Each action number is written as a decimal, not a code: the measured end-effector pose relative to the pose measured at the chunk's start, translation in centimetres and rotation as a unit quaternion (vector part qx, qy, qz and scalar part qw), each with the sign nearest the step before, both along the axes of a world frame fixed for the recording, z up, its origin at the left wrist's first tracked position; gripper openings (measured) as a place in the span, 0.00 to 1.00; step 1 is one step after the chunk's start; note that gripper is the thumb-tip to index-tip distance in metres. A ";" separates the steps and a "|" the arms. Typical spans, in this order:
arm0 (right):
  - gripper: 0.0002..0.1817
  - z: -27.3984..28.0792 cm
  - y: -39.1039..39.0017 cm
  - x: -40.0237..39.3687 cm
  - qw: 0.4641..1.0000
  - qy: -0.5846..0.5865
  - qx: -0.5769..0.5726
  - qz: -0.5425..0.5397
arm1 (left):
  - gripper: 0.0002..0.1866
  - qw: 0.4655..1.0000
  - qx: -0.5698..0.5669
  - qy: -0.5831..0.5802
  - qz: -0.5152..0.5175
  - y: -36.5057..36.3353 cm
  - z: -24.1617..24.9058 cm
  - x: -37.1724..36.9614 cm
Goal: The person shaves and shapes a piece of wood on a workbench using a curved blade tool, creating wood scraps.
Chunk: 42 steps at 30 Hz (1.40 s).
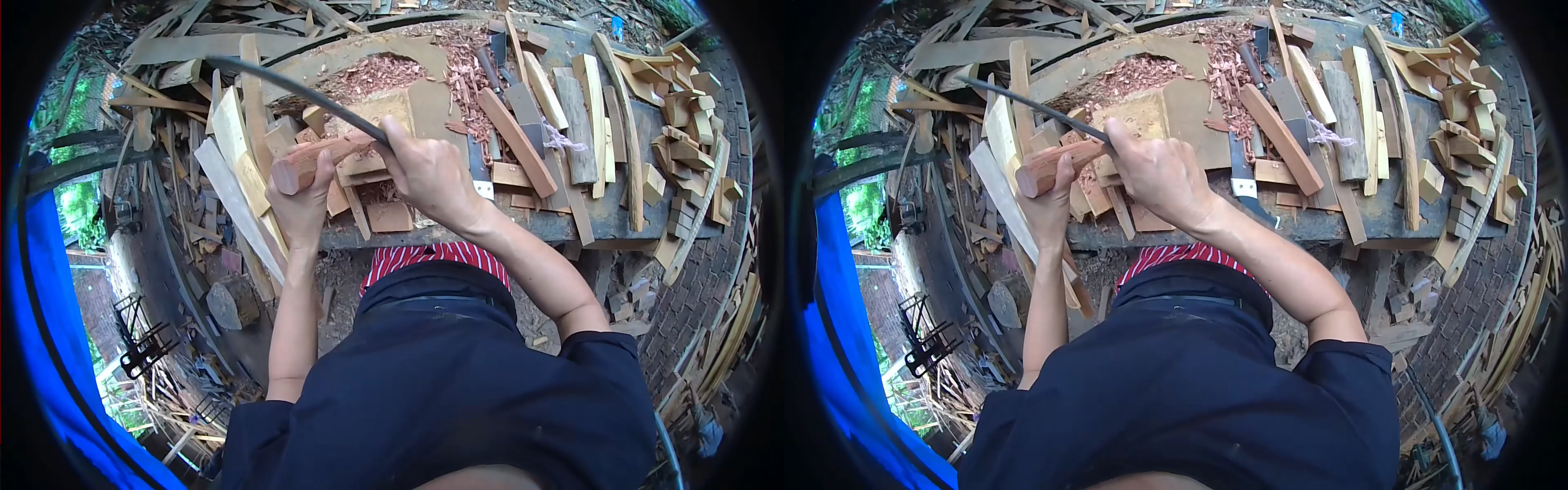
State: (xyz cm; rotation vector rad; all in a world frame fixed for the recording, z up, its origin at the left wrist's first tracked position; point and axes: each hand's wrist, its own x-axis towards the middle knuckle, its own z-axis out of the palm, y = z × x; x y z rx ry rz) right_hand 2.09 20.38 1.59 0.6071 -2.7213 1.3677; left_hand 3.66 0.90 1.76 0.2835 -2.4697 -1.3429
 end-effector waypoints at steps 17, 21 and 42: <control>0.12 -7.0 0.3 -0.2 0.968 -0.183 0.170 0.031 | 0.16 0.991 -0.030 -0.031 -0.129 -1.0 1.8 -1.0; 0.12 -6.2 2.0 -1.4 0.989 -0.129 0.072 -0.030 | 0.17 0.990 -0.050 -0.023 -0.129 -1.7 1.6 -0.6; 0.10 -9.7 1.1 0.1 0.980 -0.106 0.171 0.011 | 0.18 0.988 -0.048 -0.052 -0.139 -1.7 2.2 -0.9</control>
